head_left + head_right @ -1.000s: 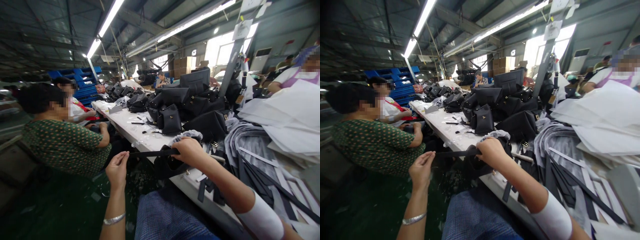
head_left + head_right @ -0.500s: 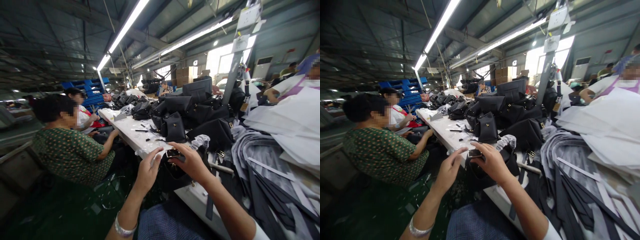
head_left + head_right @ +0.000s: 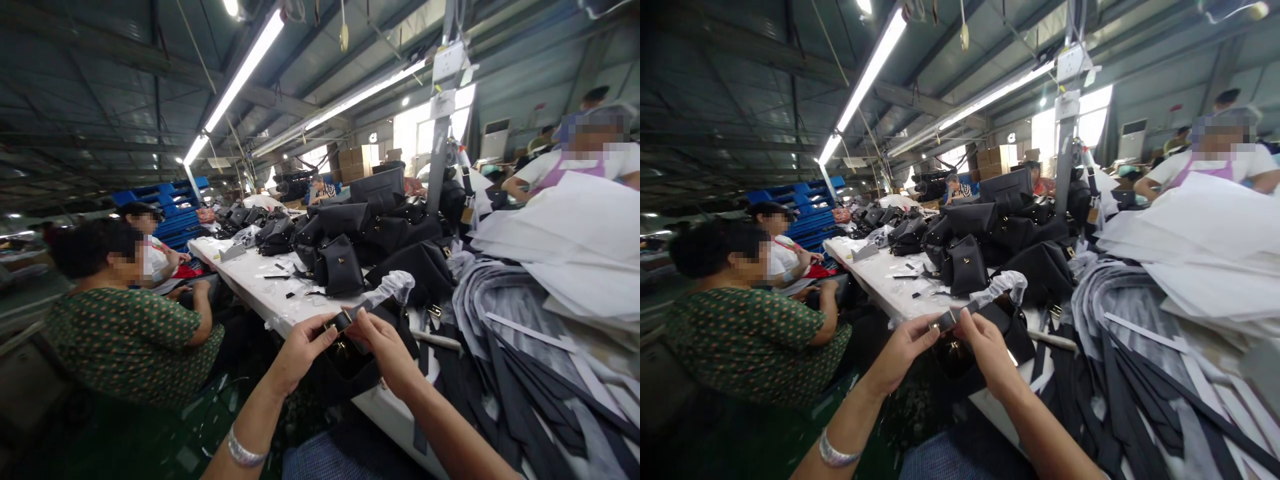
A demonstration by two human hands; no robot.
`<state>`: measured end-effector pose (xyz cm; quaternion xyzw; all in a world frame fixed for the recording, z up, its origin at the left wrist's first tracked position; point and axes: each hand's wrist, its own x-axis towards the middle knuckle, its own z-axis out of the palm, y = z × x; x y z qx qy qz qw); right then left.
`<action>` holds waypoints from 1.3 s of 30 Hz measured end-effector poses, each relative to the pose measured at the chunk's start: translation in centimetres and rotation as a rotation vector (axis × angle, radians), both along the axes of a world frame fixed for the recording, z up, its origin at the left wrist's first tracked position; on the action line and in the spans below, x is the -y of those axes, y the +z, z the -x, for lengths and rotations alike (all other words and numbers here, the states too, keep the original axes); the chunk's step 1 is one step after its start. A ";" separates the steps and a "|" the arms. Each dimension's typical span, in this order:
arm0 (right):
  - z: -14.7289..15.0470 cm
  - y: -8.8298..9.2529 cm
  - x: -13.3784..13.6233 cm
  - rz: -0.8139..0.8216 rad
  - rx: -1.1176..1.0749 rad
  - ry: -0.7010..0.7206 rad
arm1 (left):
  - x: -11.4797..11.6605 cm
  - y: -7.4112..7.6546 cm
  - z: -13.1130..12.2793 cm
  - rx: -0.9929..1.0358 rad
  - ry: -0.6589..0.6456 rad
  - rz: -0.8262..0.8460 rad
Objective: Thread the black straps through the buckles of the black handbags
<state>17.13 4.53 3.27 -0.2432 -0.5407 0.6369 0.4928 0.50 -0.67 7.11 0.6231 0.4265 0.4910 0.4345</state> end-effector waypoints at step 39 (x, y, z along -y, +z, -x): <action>0.3 1.7 -0.1 0.092 -0.171 -0.032 | -0.1 -0.7 -1.5 0.148 0.033 0.031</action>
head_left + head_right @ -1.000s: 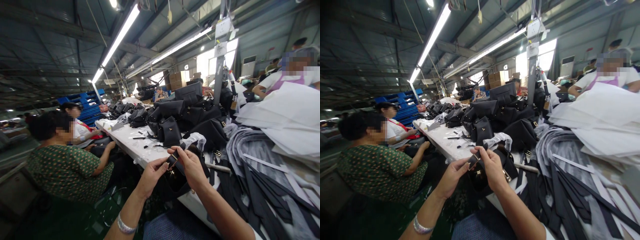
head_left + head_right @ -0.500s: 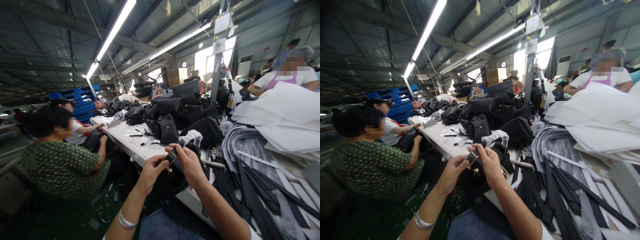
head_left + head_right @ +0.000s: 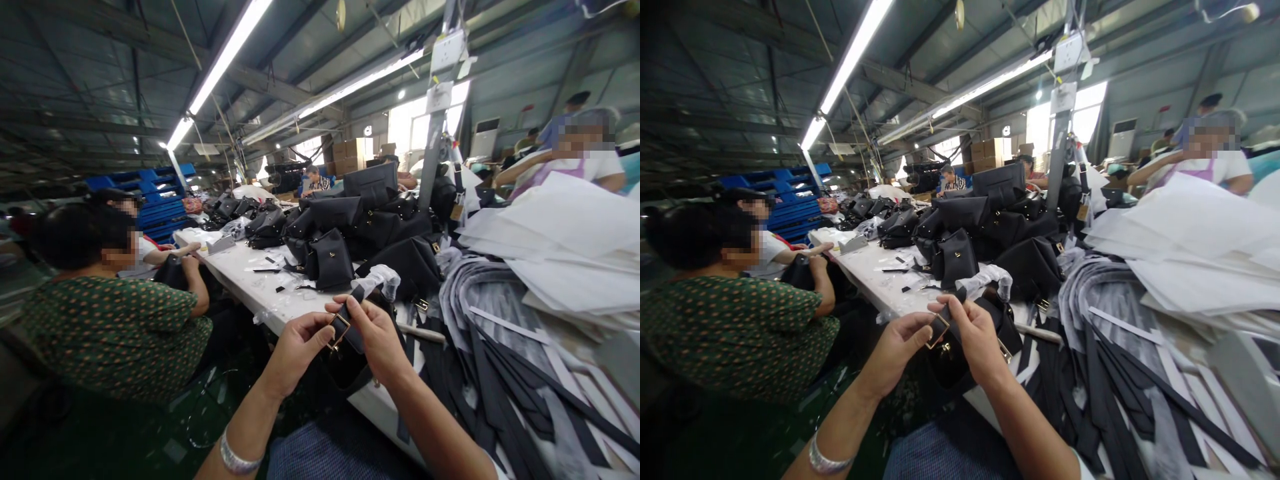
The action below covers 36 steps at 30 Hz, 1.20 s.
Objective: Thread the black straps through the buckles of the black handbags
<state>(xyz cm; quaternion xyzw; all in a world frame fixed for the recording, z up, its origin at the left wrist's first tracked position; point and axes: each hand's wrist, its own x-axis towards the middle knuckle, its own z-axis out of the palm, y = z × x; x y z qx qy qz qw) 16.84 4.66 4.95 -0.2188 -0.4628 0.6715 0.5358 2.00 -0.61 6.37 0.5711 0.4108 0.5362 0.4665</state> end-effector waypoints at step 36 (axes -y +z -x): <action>-1.5 0.0 1.5 0.044 -0.071 0.021 | -0.3 -0.5 -1.7 -0.181 0.187 -0.035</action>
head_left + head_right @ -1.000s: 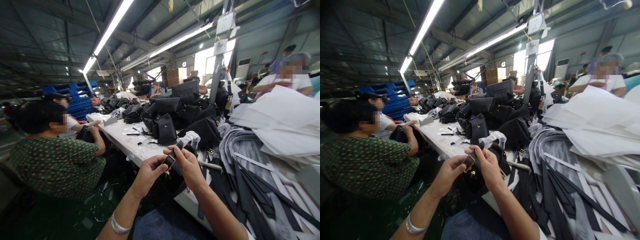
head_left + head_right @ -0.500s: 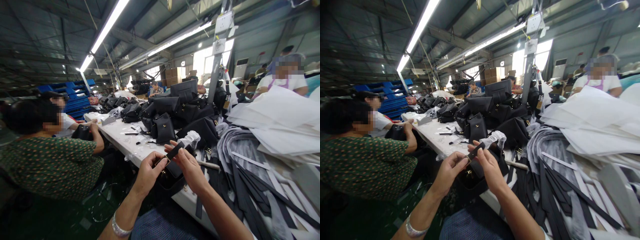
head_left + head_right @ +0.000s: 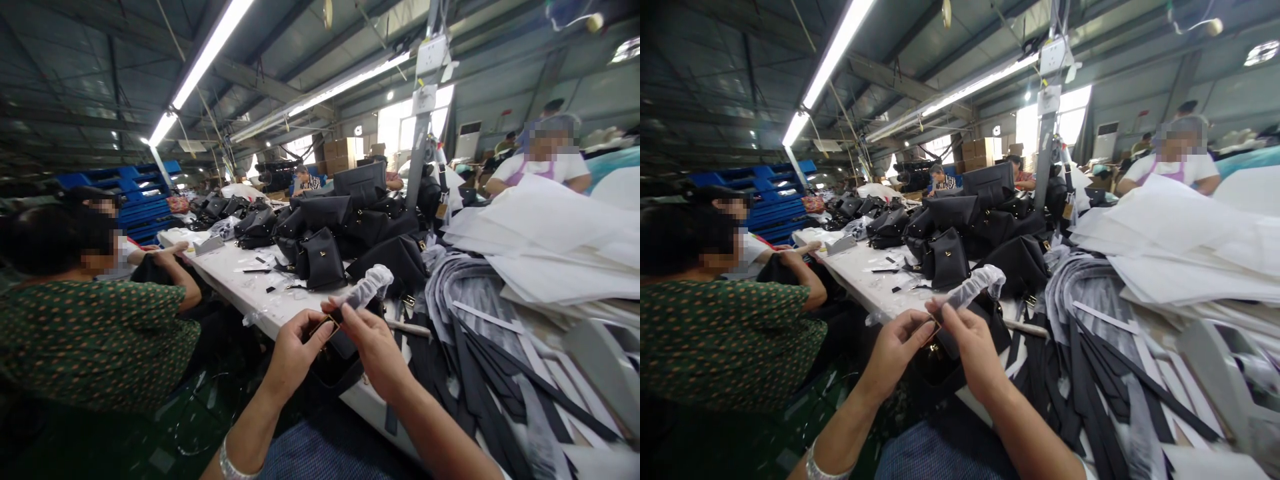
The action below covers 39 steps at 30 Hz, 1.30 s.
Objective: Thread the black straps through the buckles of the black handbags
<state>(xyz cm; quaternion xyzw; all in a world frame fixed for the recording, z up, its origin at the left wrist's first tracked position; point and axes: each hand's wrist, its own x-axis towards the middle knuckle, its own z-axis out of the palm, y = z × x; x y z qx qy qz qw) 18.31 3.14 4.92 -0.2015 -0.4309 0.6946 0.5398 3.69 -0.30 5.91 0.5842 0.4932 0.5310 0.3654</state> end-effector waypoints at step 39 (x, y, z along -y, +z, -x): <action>3.8 -4.8 1.7 -0.279 0.228 0.144 | 0.2 0.0 0.8 -0.521 0.261 -0.528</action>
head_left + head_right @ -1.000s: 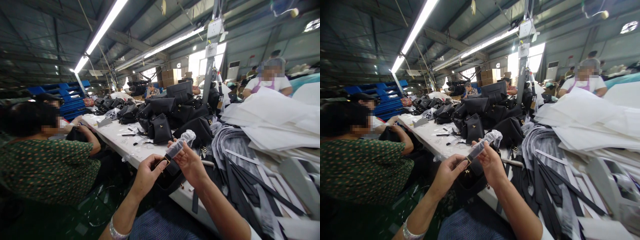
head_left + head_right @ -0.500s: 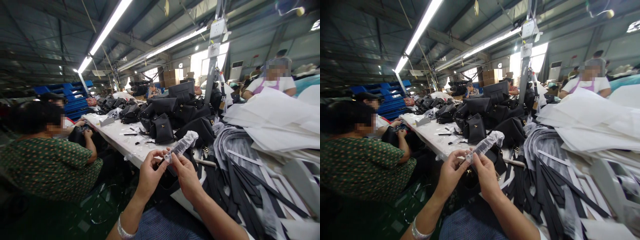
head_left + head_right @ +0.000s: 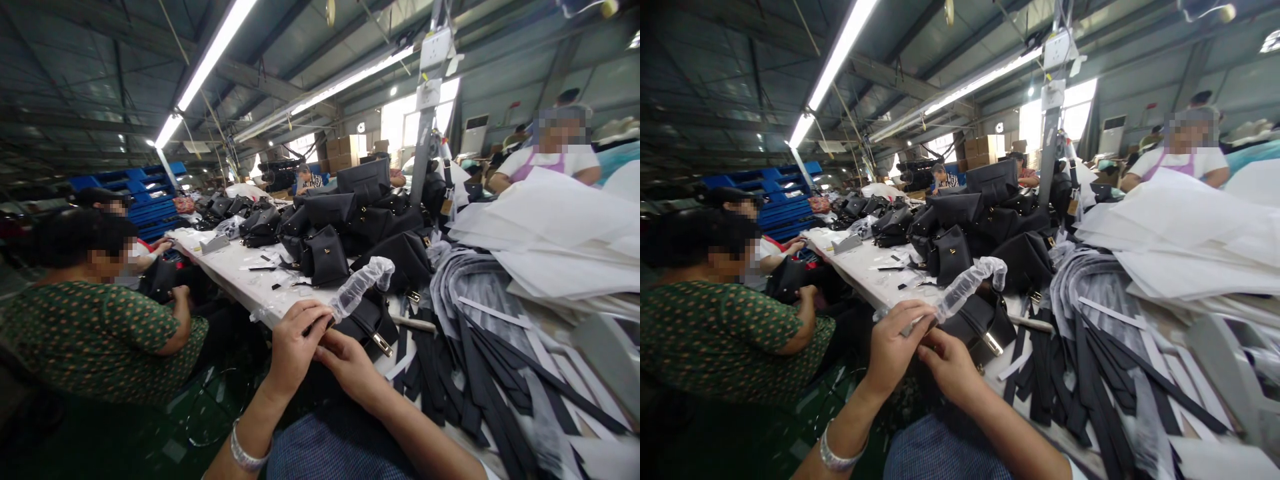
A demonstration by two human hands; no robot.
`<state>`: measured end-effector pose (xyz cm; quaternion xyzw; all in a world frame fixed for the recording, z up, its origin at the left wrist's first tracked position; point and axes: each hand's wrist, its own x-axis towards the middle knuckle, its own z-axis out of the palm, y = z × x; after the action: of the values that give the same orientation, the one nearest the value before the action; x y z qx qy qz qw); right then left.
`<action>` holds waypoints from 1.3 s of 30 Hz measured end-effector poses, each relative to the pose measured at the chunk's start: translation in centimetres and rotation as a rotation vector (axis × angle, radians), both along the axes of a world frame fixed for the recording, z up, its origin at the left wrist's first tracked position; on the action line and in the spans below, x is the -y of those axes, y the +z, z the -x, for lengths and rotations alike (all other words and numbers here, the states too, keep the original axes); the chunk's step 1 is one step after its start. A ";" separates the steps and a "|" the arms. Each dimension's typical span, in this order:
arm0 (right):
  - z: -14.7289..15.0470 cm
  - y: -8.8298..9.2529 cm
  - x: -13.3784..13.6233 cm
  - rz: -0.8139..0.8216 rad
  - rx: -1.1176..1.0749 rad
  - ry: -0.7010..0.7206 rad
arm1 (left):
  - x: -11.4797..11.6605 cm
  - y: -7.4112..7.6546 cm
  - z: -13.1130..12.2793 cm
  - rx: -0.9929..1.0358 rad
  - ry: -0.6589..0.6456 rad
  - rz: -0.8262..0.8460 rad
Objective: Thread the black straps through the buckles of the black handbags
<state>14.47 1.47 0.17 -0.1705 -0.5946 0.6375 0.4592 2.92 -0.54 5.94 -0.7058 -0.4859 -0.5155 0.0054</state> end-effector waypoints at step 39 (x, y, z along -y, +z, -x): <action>-4.2 -2.4 0.1 -0.720 0.692 -0.185 | 3.0 -4.7 5.4 -0.143 -0.011 0.408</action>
<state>18.70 1.33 -2.19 -0.2544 -0.8764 0.2548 0.3197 -2.52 -3.56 1.23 -0.7297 -0.5745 -0.3554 -0.1060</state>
